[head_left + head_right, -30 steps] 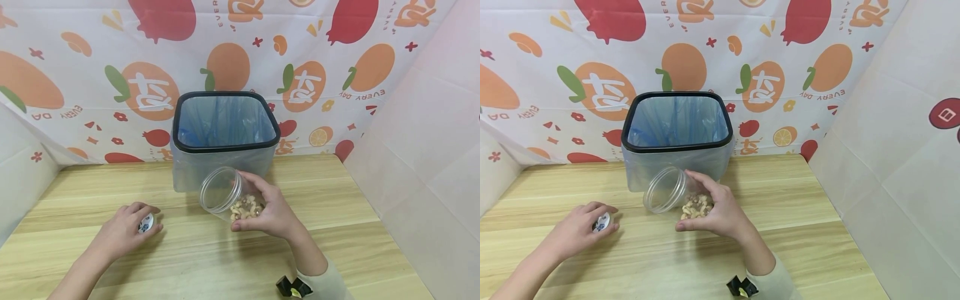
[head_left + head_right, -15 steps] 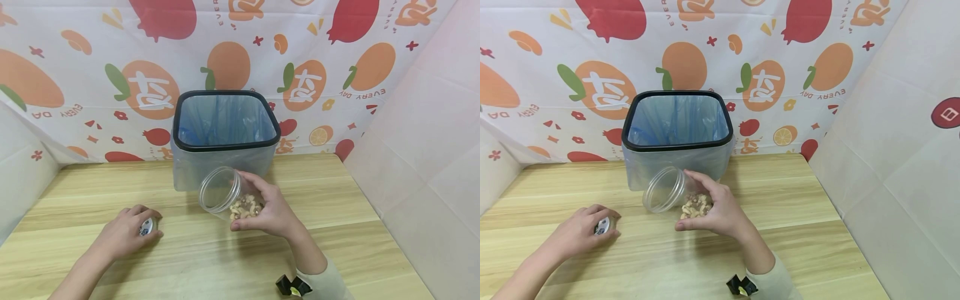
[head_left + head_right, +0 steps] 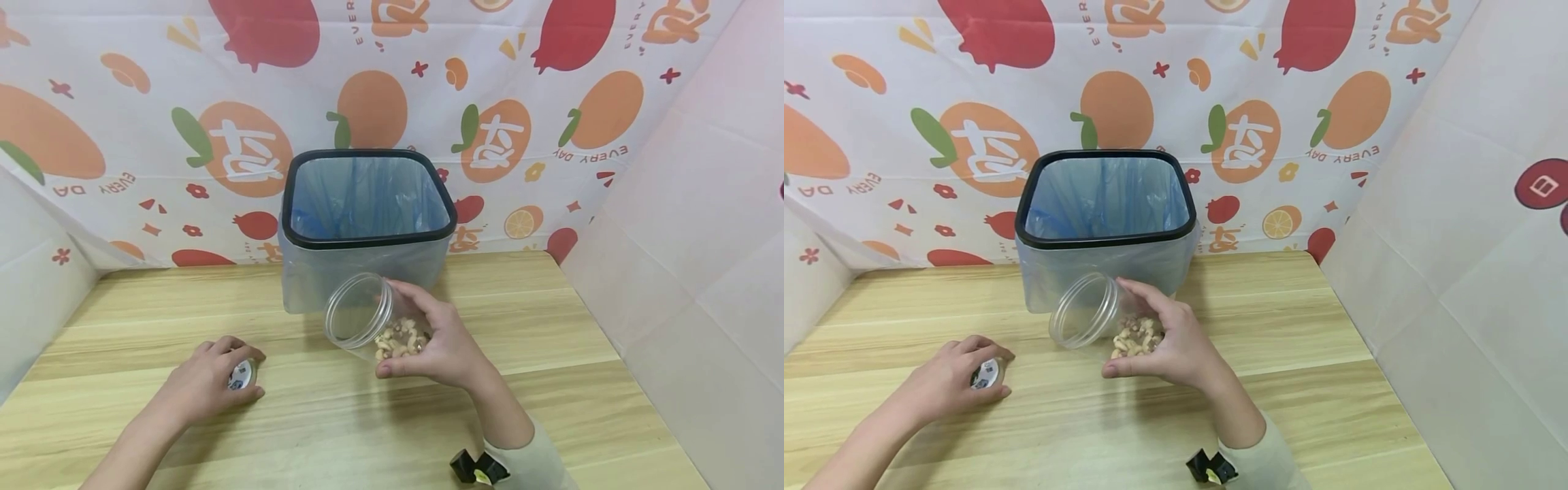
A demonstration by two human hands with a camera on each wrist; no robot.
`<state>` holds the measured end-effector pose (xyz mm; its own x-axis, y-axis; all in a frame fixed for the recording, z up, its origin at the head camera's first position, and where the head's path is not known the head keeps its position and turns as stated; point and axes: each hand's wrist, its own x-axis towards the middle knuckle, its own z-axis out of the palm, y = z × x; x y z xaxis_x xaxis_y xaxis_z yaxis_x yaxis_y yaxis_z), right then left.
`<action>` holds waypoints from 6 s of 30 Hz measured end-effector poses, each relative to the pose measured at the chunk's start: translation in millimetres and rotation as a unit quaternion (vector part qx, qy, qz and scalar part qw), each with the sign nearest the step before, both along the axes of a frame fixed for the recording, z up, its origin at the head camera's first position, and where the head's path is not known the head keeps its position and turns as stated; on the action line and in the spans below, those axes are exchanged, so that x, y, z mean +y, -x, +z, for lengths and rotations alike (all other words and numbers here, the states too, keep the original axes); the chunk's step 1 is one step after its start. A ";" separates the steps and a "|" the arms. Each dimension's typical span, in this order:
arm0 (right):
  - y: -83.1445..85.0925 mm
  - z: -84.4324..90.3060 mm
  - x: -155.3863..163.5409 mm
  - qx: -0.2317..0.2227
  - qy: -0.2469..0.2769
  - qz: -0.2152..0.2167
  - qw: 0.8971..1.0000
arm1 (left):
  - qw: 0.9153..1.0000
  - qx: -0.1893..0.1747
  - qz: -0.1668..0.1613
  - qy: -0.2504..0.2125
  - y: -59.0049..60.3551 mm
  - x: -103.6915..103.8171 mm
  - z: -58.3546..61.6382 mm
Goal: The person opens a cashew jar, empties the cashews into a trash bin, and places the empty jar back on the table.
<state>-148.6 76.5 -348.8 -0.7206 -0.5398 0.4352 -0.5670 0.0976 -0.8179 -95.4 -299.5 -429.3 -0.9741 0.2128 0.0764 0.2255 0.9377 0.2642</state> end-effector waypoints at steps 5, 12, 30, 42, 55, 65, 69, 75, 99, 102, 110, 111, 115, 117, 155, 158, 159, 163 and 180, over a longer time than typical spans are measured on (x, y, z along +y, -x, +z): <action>0.2 0.4 -0.1 -0.001 0.004 0.005 1.000 | 1.000 -0.002 -0.003 0.000 0.1 -1.2 -0.1; -0.4 1.5 1.7 -0.004 0.006 0.004 1.000 | 0.998 0.049 -0.031 -0.023 -3.4 7.7 19.6; -0.7 1.2 4.1 -0.010 0.016 0.005 1.000 | 0.882 0.423 -0.171 -0.120 6.0 87.0 158.1; 0.0 2.2 5.2 0.000 0.023 0.006 1.000 | 0.890 0.386 -0.238 -0.041 53.8 89.6 167.7; 1.0 1.7 5.5 -0.001 0.030 0.008 1.000 | 0.897 0.365 -0.242 -0.053 66.0 94.1 161.8; 3.4 7.2 12.6 0.006 0.057 0.014 0.998 | 0.890 0.387 -0.230 -0.076 70.1 96.7 148.5; 7.7 13.9 20.8 0.000 0.071 0.015 0.997 | 0.886 0.395 -0.229 -0.076 70.4 95.2 146.9; 12.5 31.9 42.7 -0.001 0.084 0.013 0.996 | 0.889 0.393 -0.225 -0.068 72.7 96.0 145.1; 40.3 110.8 85.0 0.086 -0.093 -0.124 0.984 | 0.890 0.390 -0.223 -0.080 72.8 96.0 142.6; 46.7 118.4 85.4 0.102 -0.109 -0.122 0.981 | 0.890 0.389 -0.224 -0.081 72.8 95.8 143.2; 60.4 134.6 87.1 0.112 -0.175 -0.131 0.969 | 0.892 0.386 -0.220 -0.085 71.6 96.0 142.5; 61.8 136.3 87.4 0.112 -0.180 -0.131 0.968 | 0.892 0.386 -0.220 -0.085 71.5 96.0 142.3; 68.7 143.2 87.7 0.143 -0.205 -0.131 0.959 | 0.890 0.388 -0.221 -0.089 71.5 95.8 141.8; 72.0 146.7 87.2 0.158 -0.217 -0.131 0.955 | 0.891 0.388 -0.220 -0.086 71.5 95.4 141.9; 110.2 187.1 58.5 0.293 -0.430 -0.114 0.846 | 0.905 0.368 -0.215 -0.009 65.5 92.9 159.1; 111.0 189.7 55.8 0.298 -0.442 -0.112 0.839 | 0.905 0.368 -0.214 -0.010 65.1 92.6 158.8; 111.2 190.7 55.3 0.298 -0.445 -0.111 0.837 | 0.905 0.368 -0.213 -0.009 65.1 92.4 158.8; 111.2 195.0 53.6 0.301 -0.462 -0.107 0.827 | 0.907 0.363 -0.214 -0.007 65.3 92.1 159.3; 110.2 204.4 40.0 0.302 -0.508 -0.103 0.800 | 0.910 0.357 -0.212 -0.005 65.1 91.3 159.6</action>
<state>-258.8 116.4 -144.4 -0.6635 -0.7331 0.1495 -0.7155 0.6801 0.1596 -160.5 -208.3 -269.6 -0.5066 0.5536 0.6610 0.6835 0.7251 -0.0834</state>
